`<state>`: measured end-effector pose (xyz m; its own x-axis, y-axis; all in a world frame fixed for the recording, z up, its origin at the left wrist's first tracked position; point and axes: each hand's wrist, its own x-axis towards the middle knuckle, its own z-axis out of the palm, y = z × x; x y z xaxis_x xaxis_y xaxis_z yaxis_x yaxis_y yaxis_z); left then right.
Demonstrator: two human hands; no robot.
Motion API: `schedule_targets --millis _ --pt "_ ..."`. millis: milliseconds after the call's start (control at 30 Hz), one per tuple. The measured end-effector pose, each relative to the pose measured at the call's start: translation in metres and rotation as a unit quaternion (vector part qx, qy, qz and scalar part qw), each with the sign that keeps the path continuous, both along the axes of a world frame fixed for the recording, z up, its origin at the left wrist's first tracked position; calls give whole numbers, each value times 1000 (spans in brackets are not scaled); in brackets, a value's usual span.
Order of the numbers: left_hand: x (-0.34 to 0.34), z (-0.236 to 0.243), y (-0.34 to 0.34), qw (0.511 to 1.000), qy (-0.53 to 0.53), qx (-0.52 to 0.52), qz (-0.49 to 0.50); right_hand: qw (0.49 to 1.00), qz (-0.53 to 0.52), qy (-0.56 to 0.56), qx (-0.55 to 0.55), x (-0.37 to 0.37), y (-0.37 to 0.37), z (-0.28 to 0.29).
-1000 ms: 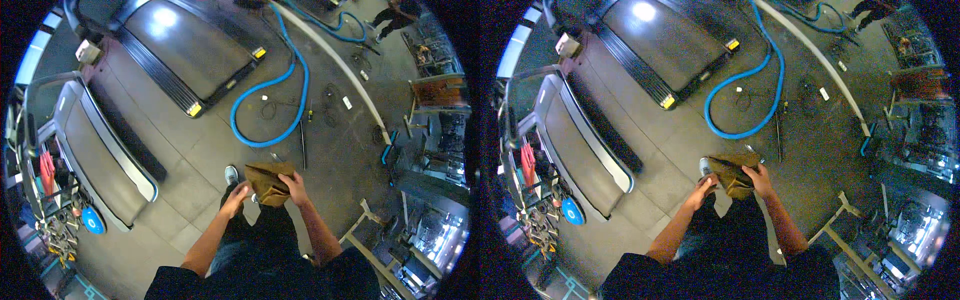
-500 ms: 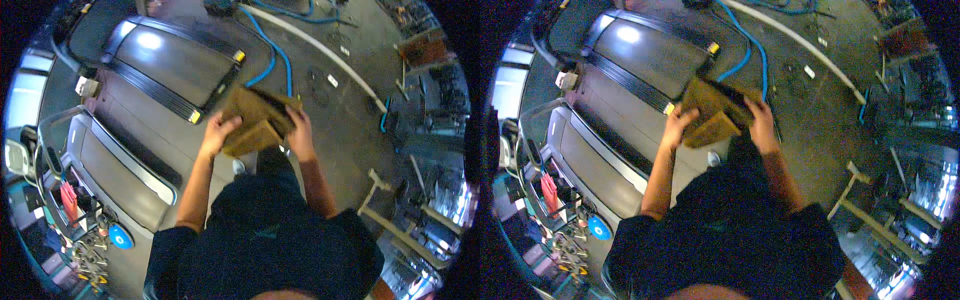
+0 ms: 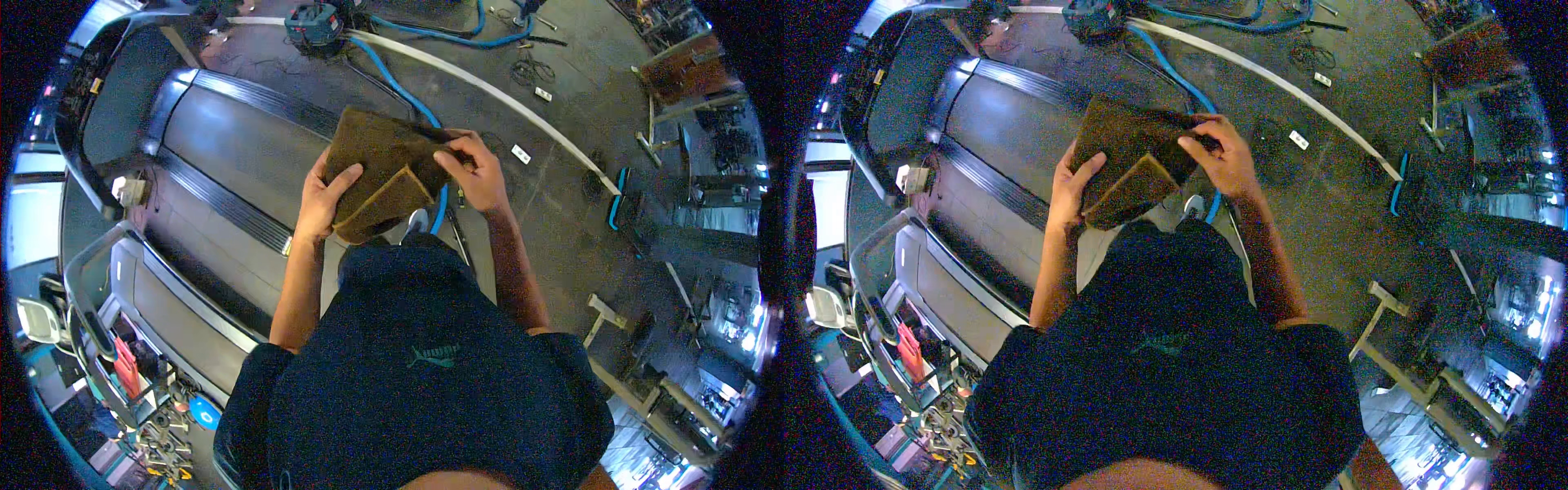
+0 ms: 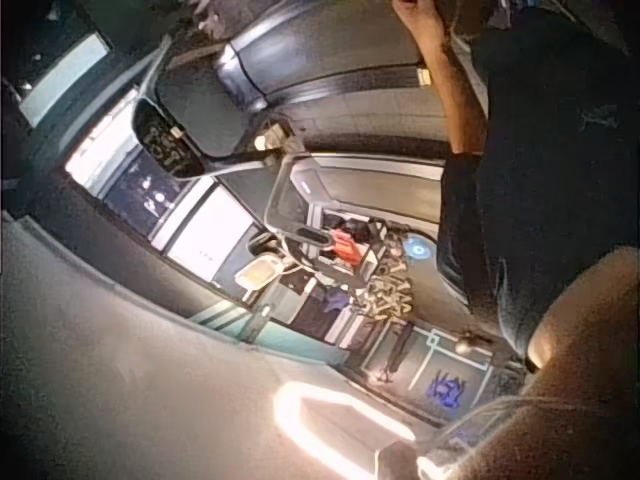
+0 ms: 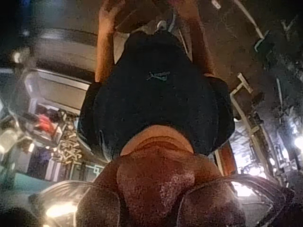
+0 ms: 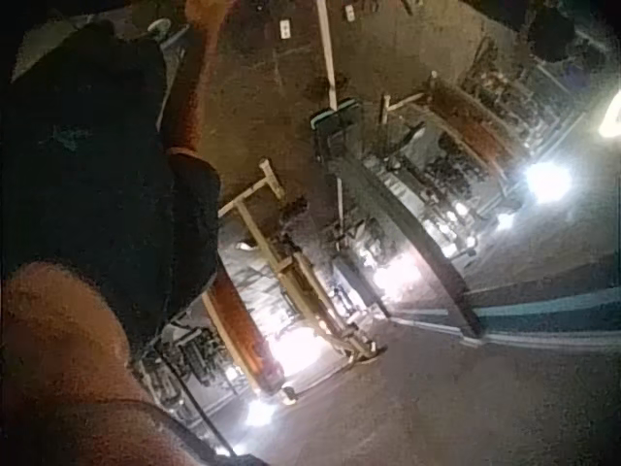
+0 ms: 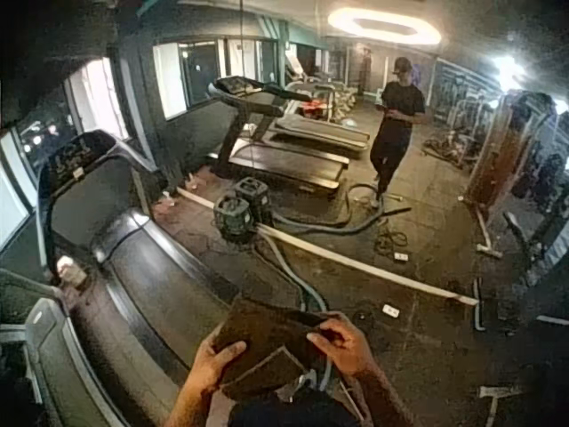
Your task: The recorder uses tools and a cleaning solution to repair and clean a treadmill.
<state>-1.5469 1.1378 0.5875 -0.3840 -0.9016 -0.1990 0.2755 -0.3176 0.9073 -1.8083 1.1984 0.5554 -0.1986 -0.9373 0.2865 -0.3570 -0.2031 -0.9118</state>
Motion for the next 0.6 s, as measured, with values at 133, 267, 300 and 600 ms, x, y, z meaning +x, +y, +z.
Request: schedule_targets --millis 133,267,300,600 --pt "-43 15 -51 996 -54 -70 -14 991 -83 -43 100 -42 -52 8" --pt "-70 11 -98 993 -41 -106 -14 991 -102 -79 24 -63 -108 22" --pt "-74 10 -111 992 -45 -120 -12 991 -111 -68 27 -67 -123 26" --pt "-123 -27 -245 977 -86 -173 85 919 -71 -375 102 -91 -278 -29"
